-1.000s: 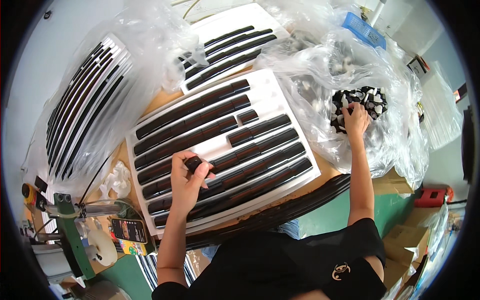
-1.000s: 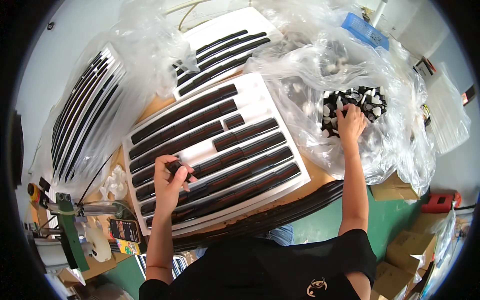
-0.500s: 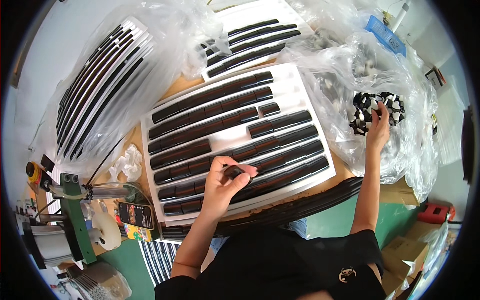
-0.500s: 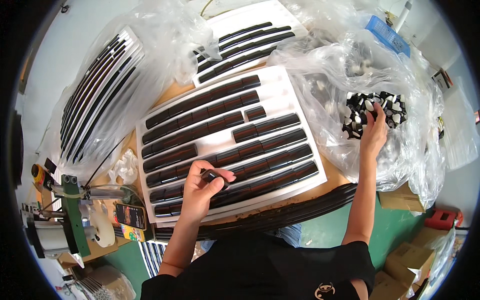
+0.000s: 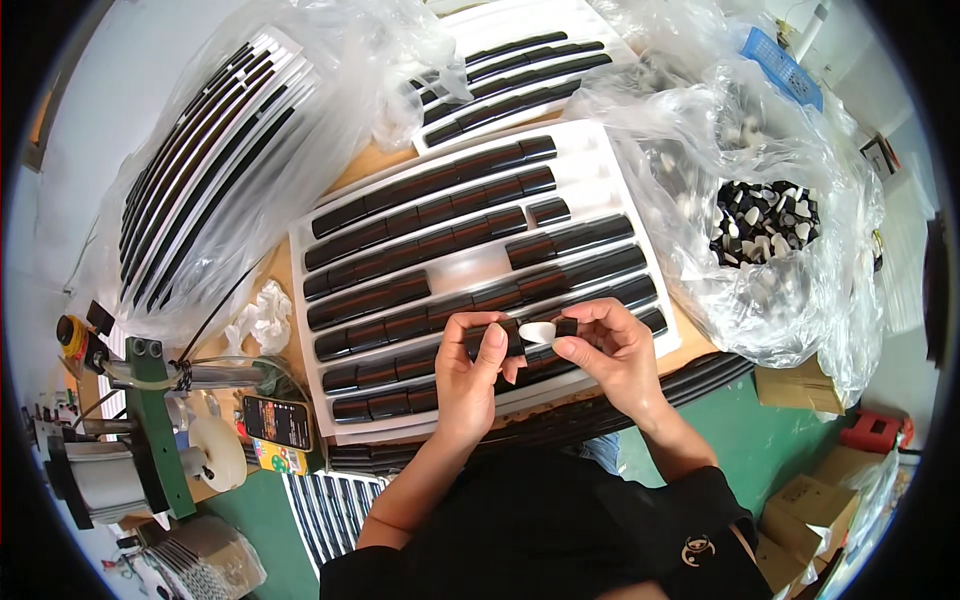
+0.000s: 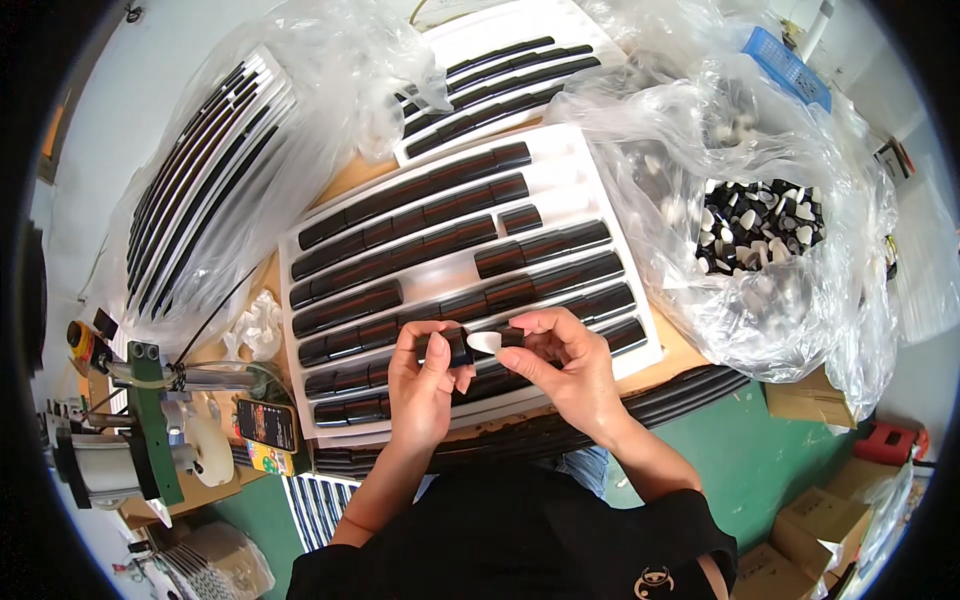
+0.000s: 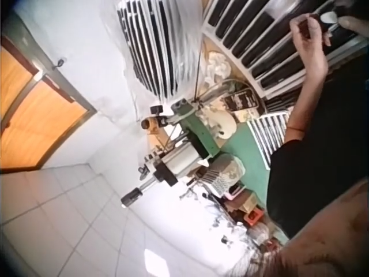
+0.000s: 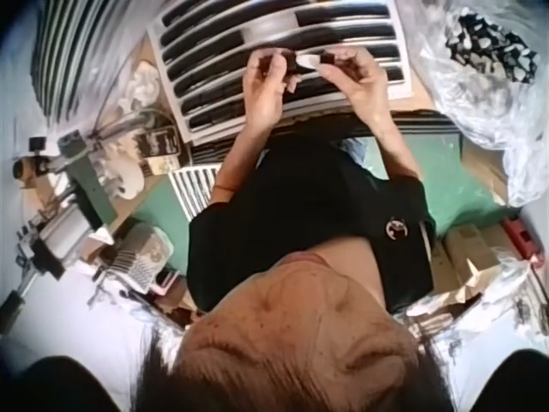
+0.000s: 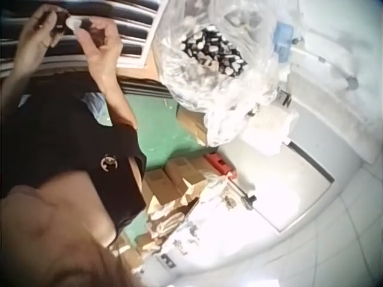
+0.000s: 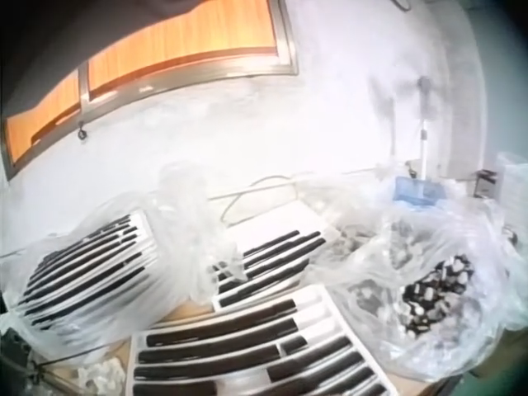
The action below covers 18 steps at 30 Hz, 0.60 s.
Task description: The recorder is manually attaching white plastic end caps to black rectangular profiles and organizing them into a foam tray at a workshop table.
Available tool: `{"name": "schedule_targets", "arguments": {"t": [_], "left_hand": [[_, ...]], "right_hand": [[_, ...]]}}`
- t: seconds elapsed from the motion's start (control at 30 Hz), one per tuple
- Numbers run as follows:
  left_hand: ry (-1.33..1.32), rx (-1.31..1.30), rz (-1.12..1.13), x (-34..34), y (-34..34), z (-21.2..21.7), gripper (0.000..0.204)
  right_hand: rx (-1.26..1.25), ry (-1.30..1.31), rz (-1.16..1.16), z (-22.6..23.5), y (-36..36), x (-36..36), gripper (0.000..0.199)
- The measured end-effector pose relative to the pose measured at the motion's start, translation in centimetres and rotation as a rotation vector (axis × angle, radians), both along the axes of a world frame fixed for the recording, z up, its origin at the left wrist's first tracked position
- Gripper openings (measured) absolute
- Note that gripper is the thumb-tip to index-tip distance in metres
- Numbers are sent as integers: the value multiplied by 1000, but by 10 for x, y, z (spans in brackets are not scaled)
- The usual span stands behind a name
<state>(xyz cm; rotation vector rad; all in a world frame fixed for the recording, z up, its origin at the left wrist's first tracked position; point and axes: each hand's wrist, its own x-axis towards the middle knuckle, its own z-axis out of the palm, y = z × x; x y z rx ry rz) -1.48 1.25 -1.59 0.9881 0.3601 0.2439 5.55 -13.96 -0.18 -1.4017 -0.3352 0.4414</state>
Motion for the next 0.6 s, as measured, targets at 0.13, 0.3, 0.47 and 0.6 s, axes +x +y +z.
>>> {"name": "schedule_targets", "arguments": {"t": [0.13,0.3,0.47,0.6], "left_hand": [[-18,113,0,-3,1,0,22],[-119,195,-49,-3,-6,1,23],[-135,182,-87,-9,-3,10,18],[-112,199,-160,-13,-3,23,13]], "right_hand": [[91,80,58,2,-2,0,30],[51,35,83,1,-2,-4,28],[18,17,213,10,-5,-5,32],[142,280,299,16,-8,-11,33]]}}
